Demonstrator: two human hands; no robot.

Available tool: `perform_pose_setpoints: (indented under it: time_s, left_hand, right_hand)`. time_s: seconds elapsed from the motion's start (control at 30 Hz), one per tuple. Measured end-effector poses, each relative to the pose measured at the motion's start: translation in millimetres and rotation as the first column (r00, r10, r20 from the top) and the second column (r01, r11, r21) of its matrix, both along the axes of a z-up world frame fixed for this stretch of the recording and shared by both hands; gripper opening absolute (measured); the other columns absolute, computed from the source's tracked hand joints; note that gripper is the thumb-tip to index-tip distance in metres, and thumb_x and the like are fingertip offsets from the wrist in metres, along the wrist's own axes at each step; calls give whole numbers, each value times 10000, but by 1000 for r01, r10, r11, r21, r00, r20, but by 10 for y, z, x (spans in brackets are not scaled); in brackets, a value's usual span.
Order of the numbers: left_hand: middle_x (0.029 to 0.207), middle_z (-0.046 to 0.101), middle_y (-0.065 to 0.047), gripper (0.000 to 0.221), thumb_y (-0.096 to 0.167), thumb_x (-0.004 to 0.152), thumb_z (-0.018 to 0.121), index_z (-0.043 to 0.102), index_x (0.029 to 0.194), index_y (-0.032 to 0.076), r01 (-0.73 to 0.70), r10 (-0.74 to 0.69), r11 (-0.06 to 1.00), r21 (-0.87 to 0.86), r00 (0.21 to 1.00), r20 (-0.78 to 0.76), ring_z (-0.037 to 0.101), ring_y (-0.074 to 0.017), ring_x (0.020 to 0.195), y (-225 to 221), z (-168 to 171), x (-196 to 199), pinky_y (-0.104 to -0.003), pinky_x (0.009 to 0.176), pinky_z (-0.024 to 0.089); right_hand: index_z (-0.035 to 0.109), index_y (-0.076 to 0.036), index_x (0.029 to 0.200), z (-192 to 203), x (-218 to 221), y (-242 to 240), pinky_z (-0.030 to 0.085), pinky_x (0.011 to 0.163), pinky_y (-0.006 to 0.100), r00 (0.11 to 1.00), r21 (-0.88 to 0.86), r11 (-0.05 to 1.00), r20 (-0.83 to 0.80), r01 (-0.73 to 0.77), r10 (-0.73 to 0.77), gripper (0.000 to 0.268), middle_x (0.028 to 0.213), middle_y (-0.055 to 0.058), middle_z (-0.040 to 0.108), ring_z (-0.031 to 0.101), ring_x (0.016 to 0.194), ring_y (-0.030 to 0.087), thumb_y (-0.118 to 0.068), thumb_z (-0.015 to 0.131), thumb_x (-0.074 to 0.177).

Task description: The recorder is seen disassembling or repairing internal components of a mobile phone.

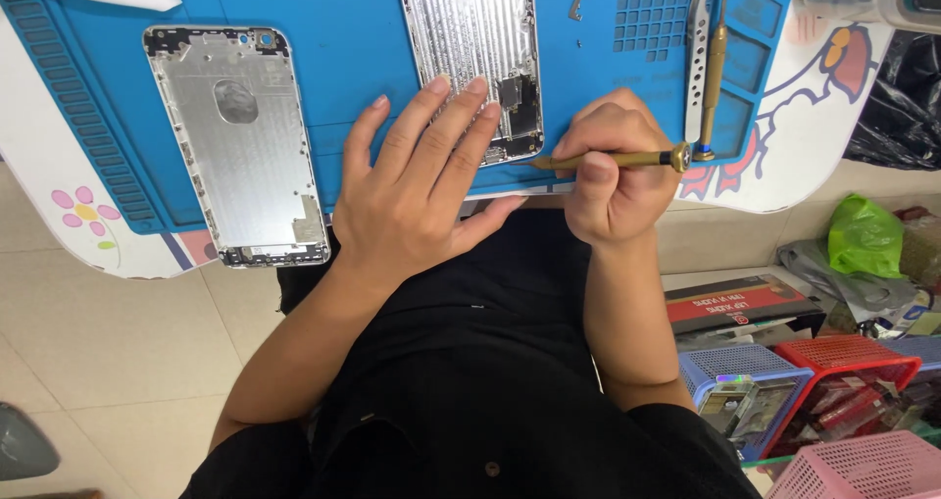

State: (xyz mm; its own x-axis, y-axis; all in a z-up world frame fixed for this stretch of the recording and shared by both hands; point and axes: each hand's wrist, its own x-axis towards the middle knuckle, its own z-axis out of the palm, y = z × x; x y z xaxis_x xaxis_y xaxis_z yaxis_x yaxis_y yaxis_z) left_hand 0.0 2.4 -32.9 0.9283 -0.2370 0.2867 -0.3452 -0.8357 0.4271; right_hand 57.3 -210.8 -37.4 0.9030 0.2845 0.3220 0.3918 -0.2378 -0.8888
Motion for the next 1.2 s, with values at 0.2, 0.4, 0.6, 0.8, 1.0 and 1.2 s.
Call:
perform_pose_setpoints:
  time_s: [0.2,0.4,0.6,0.8,1.0,1.2]
  left_hand:
    - [1527,589,-60,681,552,970,764,657,1458,89,2,-2,1000,5,1000,-27,534,-254,1407,15,-4,7,-501,1189,330]
    - [1539,581,-60,687,555,980,768,651,1476,94,7,-6,1000,20,999,-49,522,-245,1424,30,-3,3,-499,1199,316]
    - [1531,587,-59,683,551,979,775,654,1467,88,4,-4,1000,4,999,-43,539,-251,1412,24,3,12,-500,1197,321]
    - [1506,602,-70,663,516,962,775,664,1445,75,6,-7,999,-39,1000,-13,549,-267,1393,21,5,10,-505,1177,343]
    - [1525,574,-65,629,448,962,798,646,1443,72,-9,10,997,-72,1000,13,535,-269,1418,28,48,-13,-508,1190,346]
    - [1543,533,-67,735,485,896,881,615,1444,73,19,-18,994,-107,1000,5,491,-279,1431,43,85,-68,-532,1187,352]
  right_hand:
    - [630,-11,914,39,-3,29,491,661,295,1000,-92,996,19,2,0,412,832,77,659,618,741,208,-355,566,1132]
    - [620,-28,920,14,-18,53,495,665,300,998,-93,995,59,39,-33,415,812,68,664,627,744,212,-383,566,1126]
    - [627,-47,946,103,30,31,500,713,330,995,-149,986,62,-69,79,360,815,70,669,623,769,249,-363,602,1117]
    - [689,-116,1036,558,59,39,457,760,333,980,-429,890,48,-154,193,257,958,65,606,594,858,264,-345,783,965]
    - [669,-77,1081,900,64,150,482,758,337,966,-517,830,21,-210,257,213,1036,60,643,611,889,253,-162,840,987]
    - [732,-107,1137,1041,-30,151,501,729,362,966,-625,757,18,-191,259,243,930,57,646,642,863,243,-127,897,960]
